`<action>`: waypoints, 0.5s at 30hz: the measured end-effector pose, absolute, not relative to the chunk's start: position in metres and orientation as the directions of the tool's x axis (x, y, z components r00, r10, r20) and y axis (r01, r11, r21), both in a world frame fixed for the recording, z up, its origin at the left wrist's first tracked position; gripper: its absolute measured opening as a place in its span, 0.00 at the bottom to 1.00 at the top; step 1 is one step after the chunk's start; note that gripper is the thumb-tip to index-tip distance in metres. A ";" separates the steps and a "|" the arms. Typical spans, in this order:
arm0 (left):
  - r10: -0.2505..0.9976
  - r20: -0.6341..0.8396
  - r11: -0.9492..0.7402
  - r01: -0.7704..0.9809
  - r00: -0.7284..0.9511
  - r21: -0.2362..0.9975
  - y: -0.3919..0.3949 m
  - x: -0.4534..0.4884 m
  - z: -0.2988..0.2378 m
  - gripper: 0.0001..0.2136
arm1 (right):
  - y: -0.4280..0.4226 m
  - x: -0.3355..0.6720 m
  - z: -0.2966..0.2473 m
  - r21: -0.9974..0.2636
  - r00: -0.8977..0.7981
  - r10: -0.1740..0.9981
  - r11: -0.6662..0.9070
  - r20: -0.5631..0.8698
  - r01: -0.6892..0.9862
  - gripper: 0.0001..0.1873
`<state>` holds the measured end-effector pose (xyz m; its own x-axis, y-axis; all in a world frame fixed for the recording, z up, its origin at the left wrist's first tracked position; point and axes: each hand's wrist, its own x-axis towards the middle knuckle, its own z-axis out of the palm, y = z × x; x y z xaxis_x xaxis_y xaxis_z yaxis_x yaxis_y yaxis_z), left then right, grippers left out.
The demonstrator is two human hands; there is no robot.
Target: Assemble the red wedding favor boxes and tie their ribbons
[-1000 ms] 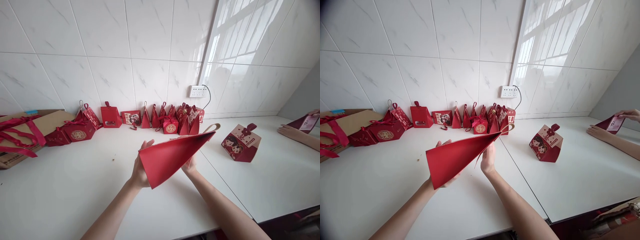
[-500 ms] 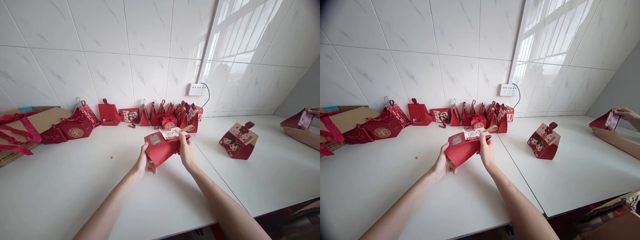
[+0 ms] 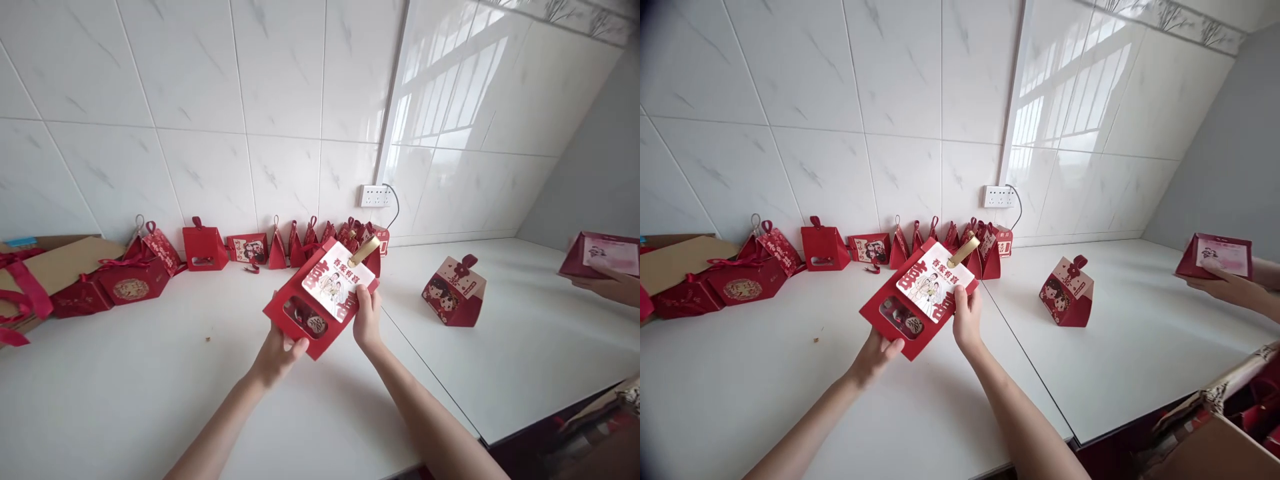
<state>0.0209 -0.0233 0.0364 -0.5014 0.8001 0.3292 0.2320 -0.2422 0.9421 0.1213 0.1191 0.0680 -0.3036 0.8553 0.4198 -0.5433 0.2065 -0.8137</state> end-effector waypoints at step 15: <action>0.904 0.422 -0.340 0.724 0.074 0.600 -0.025 0.029 0.033 0.19 | 0.111 0.242 0.121 -0.737 -0.383 0.631 0.601 0.675 -0.309 0.17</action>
<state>0.0295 -0.0246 0.0327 0.0741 0.9037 0.4217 0.7240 -0.3396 0.6004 0.2420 0.1115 0.1205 -0.3829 0.6307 0.6750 -0.3092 0.6011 -0.7370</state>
